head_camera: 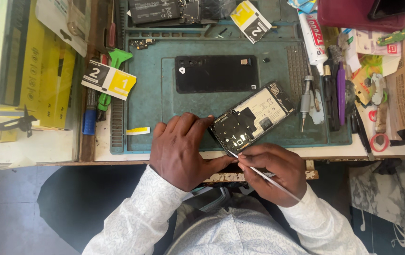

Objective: The person disassembles a smartphone on a cluttered workbench. They use a screwdriver to remove screws and tweezers to lift and adjust internal components, including the battery and ribbon cables.

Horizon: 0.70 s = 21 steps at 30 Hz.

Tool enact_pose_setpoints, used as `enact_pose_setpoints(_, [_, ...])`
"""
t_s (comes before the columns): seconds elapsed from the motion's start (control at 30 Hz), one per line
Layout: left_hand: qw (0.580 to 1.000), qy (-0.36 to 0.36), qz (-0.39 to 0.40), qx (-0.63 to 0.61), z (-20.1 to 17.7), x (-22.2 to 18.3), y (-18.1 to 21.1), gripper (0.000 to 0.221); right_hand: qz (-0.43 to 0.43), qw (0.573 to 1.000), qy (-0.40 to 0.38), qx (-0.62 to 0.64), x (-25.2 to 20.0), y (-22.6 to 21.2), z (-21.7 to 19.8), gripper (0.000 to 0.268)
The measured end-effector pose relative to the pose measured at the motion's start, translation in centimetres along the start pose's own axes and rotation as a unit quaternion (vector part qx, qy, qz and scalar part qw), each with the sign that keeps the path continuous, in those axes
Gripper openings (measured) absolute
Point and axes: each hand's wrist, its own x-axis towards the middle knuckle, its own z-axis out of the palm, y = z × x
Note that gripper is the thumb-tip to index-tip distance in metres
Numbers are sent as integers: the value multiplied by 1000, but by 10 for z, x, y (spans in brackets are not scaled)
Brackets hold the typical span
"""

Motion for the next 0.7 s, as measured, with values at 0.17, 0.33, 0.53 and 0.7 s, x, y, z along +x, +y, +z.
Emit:
enact_pose_setpoints(0.17, [1000, -9, -8, -10, 1, 0, 0, 81, -21, 999, 1, -28, -2, 2, 4, 19])
enact_pose_setpoints(0.33, [1000, -8, -9, -5, 1, 0, 0, 80, -116, 989, 28, -83, -3, 9, 14, 21])
enact_pose_setpoints(0.53, [1000, -7, -9, 0, 1, -1, 1, 79, -159, 974, 34, -156, -9, 5, 16, 20])
enact_pose_setpoints(0.7, [1000, -5, -9, 1, 0, -1, 1, 80, -156, 973, 32, -166, -8, 4, 18, 20])
